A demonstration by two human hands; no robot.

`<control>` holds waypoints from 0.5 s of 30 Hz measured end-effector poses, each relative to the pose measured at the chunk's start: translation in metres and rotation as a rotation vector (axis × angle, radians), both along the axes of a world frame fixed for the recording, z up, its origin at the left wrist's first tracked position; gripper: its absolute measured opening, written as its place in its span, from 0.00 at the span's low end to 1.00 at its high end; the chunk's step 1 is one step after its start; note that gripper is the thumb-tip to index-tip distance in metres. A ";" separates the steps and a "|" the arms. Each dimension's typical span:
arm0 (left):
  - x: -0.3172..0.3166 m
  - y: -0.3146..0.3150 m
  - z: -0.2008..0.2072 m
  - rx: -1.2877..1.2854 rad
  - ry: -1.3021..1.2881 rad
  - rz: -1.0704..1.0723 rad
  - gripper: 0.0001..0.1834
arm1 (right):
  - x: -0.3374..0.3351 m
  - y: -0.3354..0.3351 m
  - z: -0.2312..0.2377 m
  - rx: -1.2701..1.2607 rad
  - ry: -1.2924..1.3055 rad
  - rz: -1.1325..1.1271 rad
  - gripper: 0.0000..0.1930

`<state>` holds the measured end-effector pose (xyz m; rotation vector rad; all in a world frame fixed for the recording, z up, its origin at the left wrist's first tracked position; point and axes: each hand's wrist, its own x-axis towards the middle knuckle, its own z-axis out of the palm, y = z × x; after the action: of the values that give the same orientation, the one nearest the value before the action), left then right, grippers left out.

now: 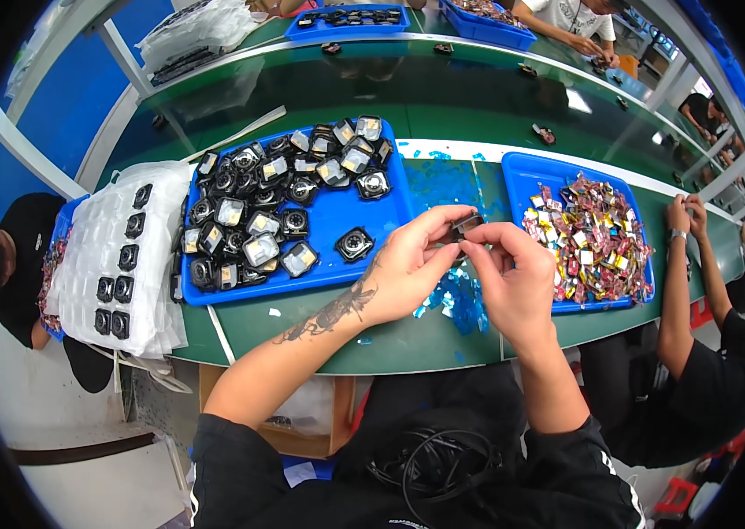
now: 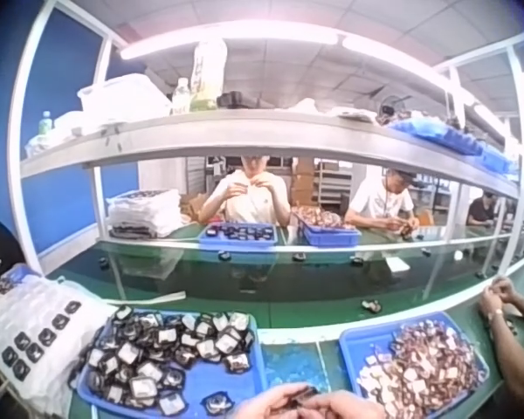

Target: Assembling small electronic components, likely smartwatches or similar devices, by peeling backing from adhesive and placing components into housings.

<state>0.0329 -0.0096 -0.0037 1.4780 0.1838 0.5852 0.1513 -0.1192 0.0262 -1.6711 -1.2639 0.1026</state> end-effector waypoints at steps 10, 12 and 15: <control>0.000 -0.002 -0.002 0.056 0.006 0.022 0.24 | 0.001 0.003 -0.005 0.070 -0.014 -0.004 0.04; 0.000 -0.003 -0.002 0.034 -0.001 0.018 0.24 | 0.000 0.003 -0.006 0.071 0.020 -0.009 0.04; 0.000 -0.001 0.000 -0.017 0.029 -0.026 0.24 | 0.001 0.003 -0.009 0.077 0.055 -0.021 0.04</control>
<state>0.0325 -0.0109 -0.0033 1.4706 0.1921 0.5402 0.1526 -0.1161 0.0170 -1.6047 -1.1948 0.0861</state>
